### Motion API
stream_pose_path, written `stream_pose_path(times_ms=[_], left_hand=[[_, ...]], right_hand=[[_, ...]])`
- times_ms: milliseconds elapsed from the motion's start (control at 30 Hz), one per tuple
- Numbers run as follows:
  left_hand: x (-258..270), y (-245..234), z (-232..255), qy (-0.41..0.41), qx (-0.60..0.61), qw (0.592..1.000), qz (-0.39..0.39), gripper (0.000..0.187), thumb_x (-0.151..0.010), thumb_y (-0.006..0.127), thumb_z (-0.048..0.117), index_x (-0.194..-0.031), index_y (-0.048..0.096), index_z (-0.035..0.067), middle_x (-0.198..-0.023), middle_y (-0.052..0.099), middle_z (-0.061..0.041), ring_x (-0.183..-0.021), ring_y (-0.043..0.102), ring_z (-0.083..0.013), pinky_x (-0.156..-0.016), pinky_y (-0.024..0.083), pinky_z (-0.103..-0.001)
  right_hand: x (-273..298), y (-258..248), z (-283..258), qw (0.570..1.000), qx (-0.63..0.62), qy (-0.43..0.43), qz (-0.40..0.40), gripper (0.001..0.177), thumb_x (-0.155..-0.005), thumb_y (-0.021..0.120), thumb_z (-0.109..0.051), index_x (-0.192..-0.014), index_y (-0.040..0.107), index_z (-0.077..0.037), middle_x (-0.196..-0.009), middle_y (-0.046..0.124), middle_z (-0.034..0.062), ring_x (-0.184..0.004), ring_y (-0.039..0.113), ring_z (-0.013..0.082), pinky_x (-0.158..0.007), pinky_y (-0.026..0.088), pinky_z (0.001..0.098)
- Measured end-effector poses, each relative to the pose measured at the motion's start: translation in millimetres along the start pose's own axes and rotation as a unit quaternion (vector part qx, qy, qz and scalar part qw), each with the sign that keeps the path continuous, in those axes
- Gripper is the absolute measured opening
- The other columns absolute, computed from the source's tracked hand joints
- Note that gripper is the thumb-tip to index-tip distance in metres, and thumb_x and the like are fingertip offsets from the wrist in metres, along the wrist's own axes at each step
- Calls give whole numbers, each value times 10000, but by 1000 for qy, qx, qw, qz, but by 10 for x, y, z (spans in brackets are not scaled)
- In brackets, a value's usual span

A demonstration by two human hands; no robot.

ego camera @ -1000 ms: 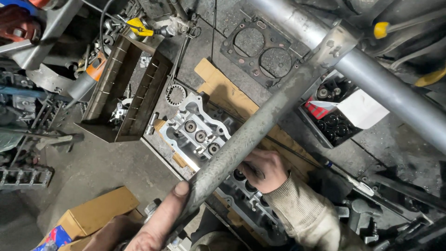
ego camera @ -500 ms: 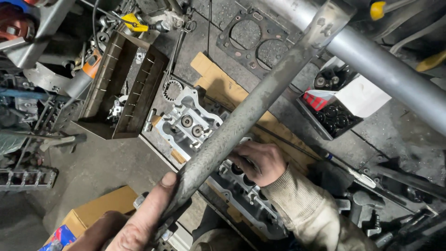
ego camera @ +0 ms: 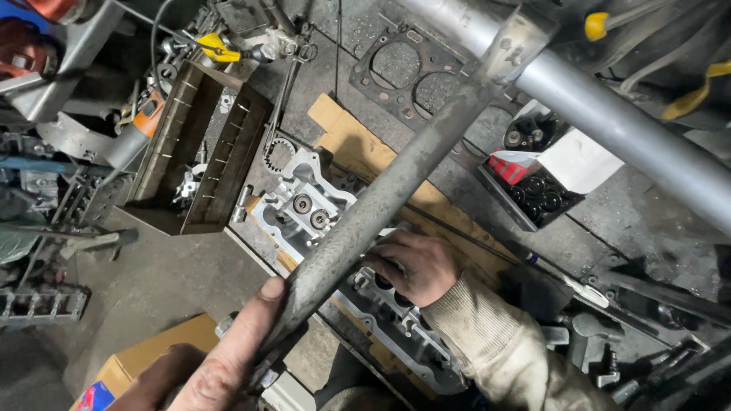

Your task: The person uses a long metal bar to apply pressure to a component within a disassembled engine cylinder head. They manipulate the bar with both hands to adjust the internal parts while the engine head rests on a workbench.

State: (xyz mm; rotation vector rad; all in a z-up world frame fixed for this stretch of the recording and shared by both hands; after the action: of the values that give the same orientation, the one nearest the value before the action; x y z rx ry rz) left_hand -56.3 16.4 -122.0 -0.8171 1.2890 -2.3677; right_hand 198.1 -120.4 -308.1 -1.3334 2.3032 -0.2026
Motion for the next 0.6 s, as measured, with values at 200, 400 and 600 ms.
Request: stream_pose_path(times_ms=[200,400,600], left_hand=[[-44,109,-144,15,-82,991,103,546,-995,520,209,-1527,600,301,-788,669,32,-635,613,-85,-795,535,-269],[-93,-205,161,-14,-147,989,22,678,-857,649,270,-1505,561,447,-749,643,42,-692,659,-68,-756,568,-252],[-246,-561,662,-22,-380,922,-73,686,-962,585,412,-1543,257,567,-957,731,-27,-860,758,-149,-757,625,-381]], right_hand=[[63,37,108,999,-18,38,-7,125,-903,790,-158,-997,795,-75,-896,756,72,-736,754,192,-660,627,327],[158,98,95,1000,-10,3,12,97,-947,764,-173,-1003,790,-99,-977,777,62,-771,768,172,-688,641,302],[58,63,-60,999,-14,29,16,122,-874,790,-177,-972,804,-105,-905,773,49,-756,765,173,-680,632,318]])
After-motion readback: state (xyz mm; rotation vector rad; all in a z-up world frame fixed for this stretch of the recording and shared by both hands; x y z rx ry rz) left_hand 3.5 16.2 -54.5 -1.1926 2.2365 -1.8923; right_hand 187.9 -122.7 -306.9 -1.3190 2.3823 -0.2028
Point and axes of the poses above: each hand's wrist, its own x-axis away from the middle knuckle, its own y-axis out of the palm, z = x × y, the point moved 2 cm from there along -x, towards the middle knuckle
